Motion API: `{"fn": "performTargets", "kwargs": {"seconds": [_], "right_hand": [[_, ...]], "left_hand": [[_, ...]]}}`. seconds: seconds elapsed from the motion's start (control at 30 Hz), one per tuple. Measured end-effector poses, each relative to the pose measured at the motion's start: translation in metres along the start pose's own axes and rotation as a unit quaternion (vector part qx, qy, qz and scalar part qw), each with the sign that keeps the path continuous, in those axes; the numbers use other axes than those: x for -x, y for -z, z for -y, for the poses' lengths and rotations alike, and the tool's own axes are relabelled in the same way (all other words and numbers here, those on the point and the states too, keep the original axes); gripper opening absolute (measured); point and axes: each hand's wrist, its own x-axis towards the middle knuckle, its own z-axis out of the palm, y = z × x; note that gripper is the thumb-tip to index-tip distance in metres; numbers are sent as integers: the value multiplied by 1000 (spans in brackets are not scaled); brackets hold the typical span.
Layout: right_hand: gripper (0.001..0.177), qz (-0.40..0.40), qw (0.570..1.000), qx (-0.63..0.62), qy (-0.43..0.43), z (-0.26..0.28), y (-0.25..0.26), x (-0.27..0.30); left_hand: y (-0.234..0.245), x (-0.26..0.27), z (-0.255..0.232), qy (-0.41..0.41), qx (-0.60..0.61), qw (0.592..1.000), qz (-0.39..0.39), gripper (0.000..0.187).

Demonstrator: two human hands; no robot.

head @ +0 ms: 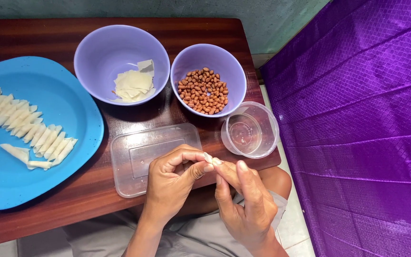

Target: Wrapping individual peanuts in small pieces of dough to prepare snacks.

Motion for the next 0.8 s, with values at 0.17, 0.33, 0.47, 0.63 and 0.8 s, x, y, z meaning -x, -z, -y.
{"fn": "performTargets", "kwargs": {"seconds": [0.17, 0.33, 0.47, 0.63, 0.8], "right_hand": [[61, 1, 1000, -4, 1, -2, 0, -2], [62, -6, 1000, -19, -1, -3, 0, -2], [57, -14, 1000, -5, -26, -2, 1, 0], [55, -17, 999, 7, -39, 0, 1, -1], [63, -2, 999, -46, -16, 0, -3, -3]], "left_hand": [[2, 0, 2, 1, 1, 1000, -5, 7], [3, 1, 2, -9, 12, 1000, 12, 6], [3, 2, 4, -5, 10, 1000, 8, 8], [4, 2, 4, -6, 24, 1000, 7, 8], [8, 4, 4, 3, 23, 1000, 3, 7]]}}
